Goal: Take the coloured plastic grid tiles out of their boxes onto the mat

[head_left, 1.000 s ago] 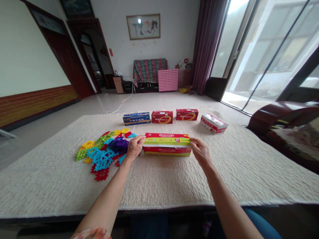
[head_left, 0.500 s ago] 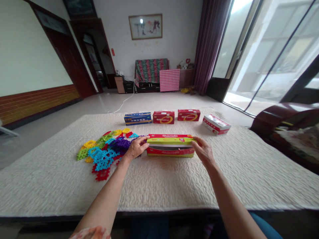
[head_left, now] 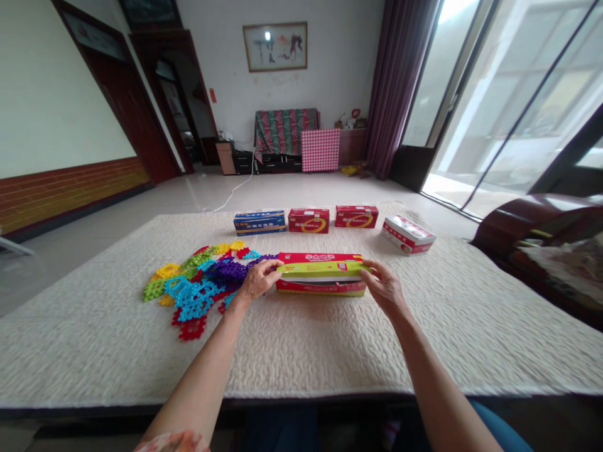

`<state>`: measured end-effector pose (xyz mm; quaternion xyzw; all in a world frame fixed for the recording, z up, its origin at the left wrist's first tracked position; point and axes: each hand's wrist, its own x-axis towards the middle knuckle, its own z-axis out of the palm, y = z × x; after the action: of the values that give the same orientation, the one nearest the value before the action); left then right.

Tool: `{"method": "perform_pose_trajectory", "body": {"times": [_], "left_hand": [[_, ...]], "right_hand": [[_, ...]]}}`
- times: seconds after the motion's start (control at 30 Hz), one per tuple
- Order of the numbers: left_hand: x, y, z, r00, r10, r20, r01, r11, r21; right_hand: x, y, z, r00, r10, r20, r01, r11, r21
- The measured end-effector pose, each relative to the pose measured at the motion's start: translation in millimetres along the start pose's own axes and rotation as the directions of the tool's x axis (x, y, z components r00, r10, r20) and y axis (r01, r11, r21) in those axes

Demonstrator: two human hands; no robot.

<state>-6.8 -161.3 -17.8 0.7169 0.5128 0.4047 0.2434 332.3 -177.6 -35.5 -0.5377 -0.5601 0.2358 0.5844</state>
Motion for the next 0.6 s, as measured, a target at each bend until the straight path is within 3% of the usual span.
{"method": "perform_pose_trajectory", "body": {"times": [0.47, 0.6], "left_hand": [[2.0, -23.3, 4.3, 1.0, -0.007, 0.023, 0.011, 0.99, -0.141], [4.3, -26.5, 6.1, 1.0, -0.013, 0.008, 0.015, 0.984, -0.177]], "right_hand": [[-7.3, -3.7, 9.9, 0.979, -0.129, -0.159, 0.115, 0.989, -0.097], [-0.4, -2.3, 12.3, 0.977, -0.08, -0.199, 0.055, 0.991, -0.125]]}}
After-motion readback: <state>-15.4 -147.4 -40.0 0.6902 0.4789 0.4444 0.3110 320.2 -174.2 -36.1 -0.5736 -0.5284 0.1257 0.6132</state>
